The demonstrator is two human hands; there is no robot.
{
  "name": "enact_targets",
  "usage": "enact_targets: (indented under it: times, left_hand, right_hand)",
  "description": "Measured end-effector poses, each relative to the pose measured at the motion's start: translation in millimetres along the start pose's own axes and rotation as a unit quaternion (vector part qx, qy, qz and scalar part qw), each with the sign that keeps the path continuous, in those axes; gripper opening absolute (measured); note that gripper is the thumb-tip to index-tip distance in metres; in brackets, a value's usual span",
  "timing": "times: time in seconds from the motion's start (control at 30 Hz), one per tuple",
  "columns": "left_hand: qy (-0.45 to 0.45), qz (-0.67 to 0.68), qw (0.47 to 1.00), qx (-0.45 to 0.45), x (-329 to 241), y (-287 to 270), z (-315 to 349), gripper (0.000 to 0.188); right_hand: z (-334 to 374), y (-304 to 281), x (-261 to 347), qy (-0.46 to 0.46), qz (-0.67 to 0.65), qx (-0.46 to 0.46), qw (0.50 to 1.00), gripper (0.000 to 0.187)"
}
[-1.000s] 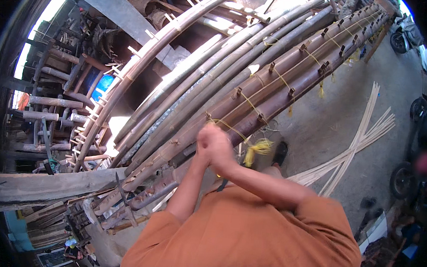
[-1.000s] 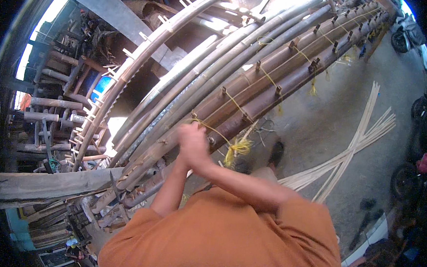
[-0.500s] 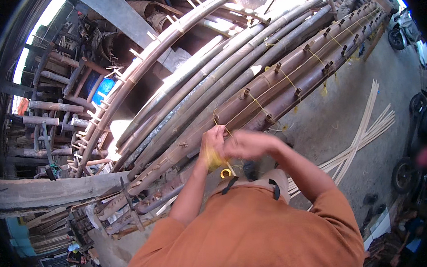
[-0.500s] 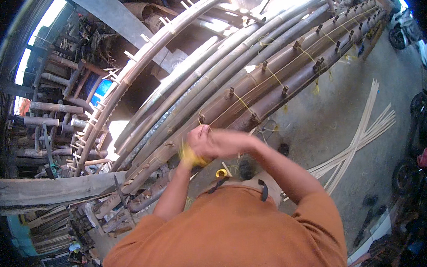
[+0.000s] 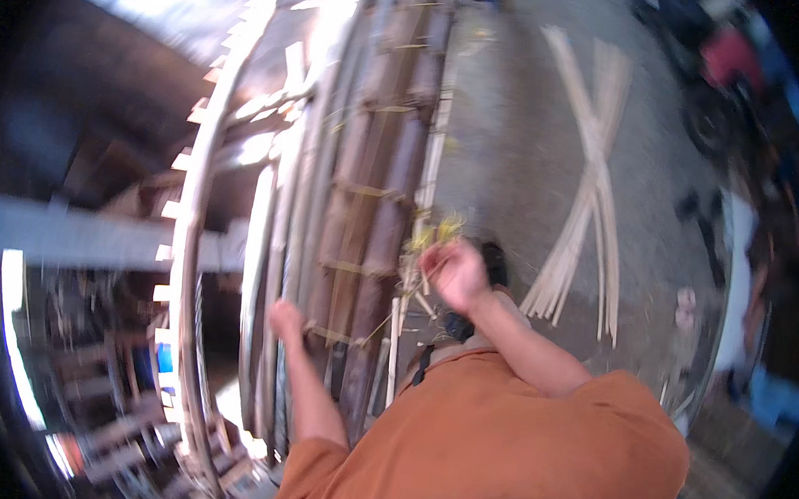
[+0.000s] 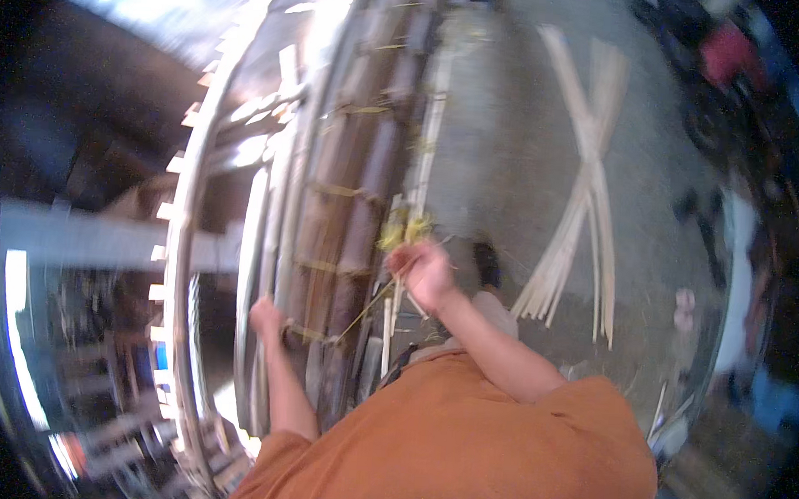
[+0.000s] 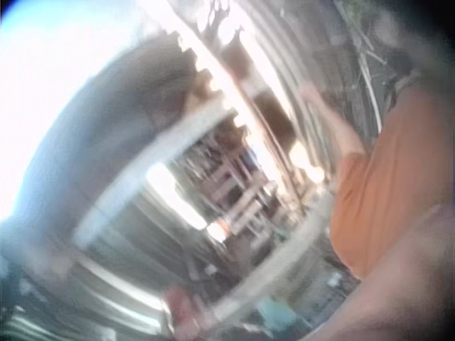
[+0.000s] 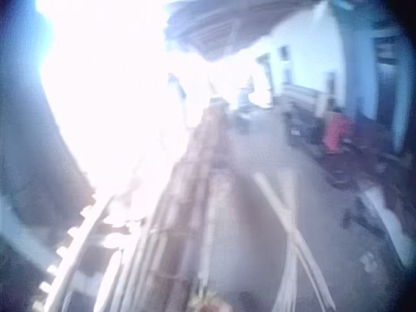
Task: The person repeatedly picks thin bamboo rods from the floor and ties them to a horizontal bamboo rack using yellow string. The person wraps the string around the rods and rack, then ties knots to secure each rod in place.
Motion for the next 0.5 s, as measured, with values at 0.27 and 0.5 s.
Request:
enact_targets:
  times: [0.27, 0.5]
  left_hand:
    - [0.057, -0.041, 0.985, 0.159, -40, -17, -70, 0.041]
    - [0.141, 0.363, 0.917, -0.083, -457, -149, -78, 0.032]
  right_hand:
    - [-64, -212, 130, -0.076, 0.673, -0.018, 0.735, 0.042]
    - [-219, -347, 292, -0.133, 0.590, -0.185, 0.774, 0.032]
Point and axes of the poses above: each hand's wrist, its own z-axis away from the middle knuckle, its own y-axis out of the palm, x = y × z, the point moved 6 cm from there along -z, towards the middle knuckle, and after that the axes turned 13 degrees about -x, right-handed, at the moved point
